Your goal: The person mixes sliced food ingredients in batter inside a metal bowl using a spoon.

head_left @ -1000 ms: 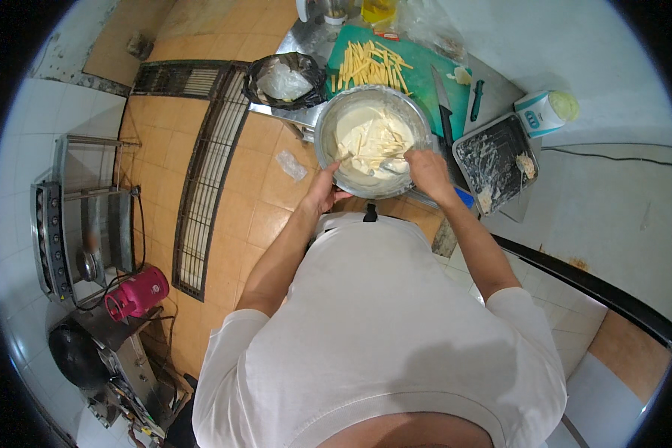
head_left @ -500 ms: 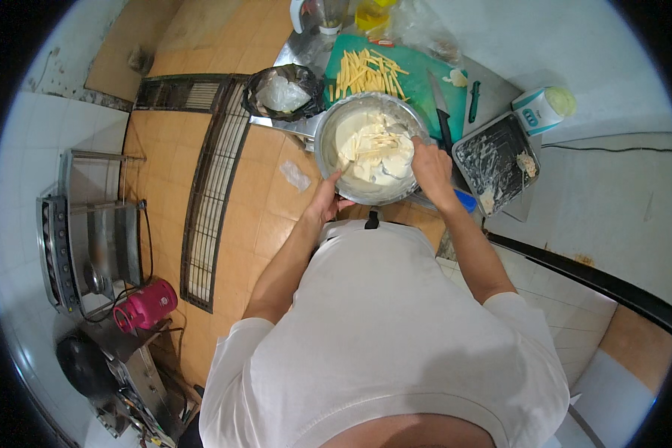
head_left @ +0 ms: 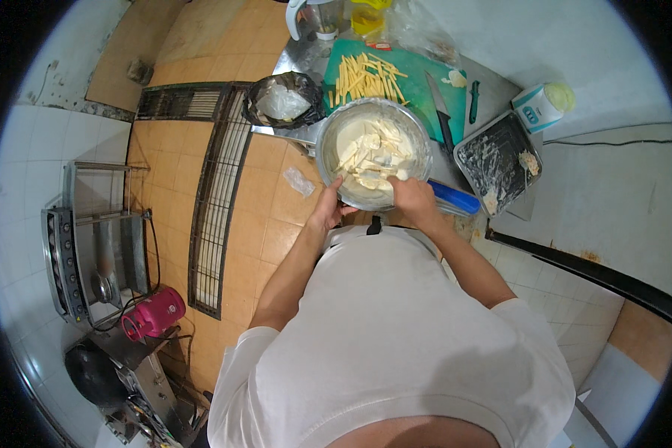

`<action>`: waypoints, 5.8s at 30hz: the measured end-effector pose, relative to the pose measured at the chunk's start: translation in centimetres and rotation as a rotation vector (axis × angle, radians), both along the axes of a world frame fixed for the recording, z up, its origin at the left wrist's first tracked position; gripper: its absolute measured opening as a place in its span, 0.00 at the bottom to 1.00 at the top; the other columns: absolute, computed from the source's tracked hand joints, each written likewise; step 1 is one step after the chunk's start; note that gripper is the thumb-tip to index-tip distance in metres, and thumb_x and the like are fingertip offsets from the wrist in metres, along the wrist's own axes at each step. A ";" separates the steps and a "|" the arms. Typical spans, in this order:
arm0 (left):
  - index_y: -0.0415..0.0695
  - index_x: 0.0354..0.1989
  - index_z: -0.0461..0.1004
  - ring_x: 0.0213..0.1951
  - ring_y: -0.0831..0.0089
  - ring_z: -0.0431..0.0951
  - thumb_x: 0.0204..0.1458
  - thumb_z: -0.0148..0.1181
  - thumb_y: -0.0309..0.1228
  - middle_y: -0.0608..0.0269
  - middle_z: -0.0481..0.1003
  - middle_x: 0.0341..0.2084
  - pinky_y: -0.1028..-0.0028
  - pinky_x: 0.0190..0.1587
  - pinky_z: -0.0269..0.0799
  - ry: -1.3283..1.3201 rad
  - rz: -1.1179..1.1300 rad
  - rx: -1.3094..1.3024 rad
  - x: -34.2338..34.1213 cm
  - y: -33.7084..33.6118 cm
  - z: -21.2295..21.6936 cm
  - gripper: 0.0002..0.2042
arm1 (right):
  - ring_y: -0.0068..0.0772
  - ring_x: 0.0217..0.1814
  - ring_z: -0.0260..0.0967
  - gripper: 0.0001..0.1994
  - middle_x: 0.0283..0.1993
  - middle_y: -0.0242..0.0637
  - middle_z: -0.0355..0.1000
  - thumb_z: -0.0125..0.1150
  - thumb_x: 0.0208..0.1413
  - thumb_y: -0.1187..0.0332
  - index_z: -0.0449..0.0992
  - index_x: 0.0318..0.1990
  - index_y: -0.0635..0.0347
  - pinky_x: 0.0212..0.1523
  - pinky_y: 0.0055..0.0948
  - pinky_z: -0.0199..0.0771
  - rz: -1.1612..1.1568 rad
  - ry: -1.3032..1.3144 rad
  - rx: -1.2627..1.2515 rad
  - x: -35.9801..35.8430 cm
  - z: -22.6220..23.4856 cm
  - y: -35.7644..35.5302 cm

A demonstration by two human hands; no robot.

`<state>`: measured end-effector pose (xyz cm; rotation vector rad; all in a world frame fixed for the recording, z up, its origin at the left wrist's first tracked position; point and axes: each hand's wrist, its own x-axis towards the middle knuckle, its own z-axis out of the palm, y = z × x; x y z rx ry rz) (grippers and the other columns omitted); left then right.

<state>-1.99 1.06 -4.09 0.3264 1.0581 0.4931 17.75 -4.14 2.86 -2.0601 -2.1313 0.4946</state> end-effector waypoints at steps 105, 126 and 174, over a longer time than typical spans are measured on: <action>0.46 0.59 0.54 0.46 0.68 0.72 0.59 0.36 0.48 0.58 0.66 0.51 0.72 0.35 0.74 0.080 0.014 0.030 0.3 -0.8 -0.2 0.25 | 0.31 0.28 0.64 0.17 0.27 0.35 0.65 0.60 0.48 0.56 0.63 0.21 0.57 0.30 0.29 0.63 -0.063 1.621 -0.098 3.7 17.6 -3.6; 0.41 0.52 0.62 0.37 0.70 0.74 0.54 0.45 0.35 0.57 0.72 0.40 0.72 0.34 0.72 0.095 -0.040 0.046 0.6 -0.6 0.0 0.18 | 0.45 0.46 0.70 0.23 0.36 0.41 0.72 0.49 0.51 0.49 0.77 0.25 0.62 0.49 0.44 0.67 1.343 1.730 -0.102 -1.7 29.2 -3.6; 0.42 0.56 0.57 0.44 0.65 0.73 0.53 0.44 0.36 0.53 0.69 0.47 0.71 0.37 0.77 -0.024 -0.073 0.016 -0.3 -0.5 -0.5 0.22 | 0.47 0.30 0.74 0.08 0.26 0.47 0.73 0.48 0.46 0.71 0.76 0.25 0.61 0.29 0.41 0.73 0.225 -0.221 -0.086 2.1 1.3 4.5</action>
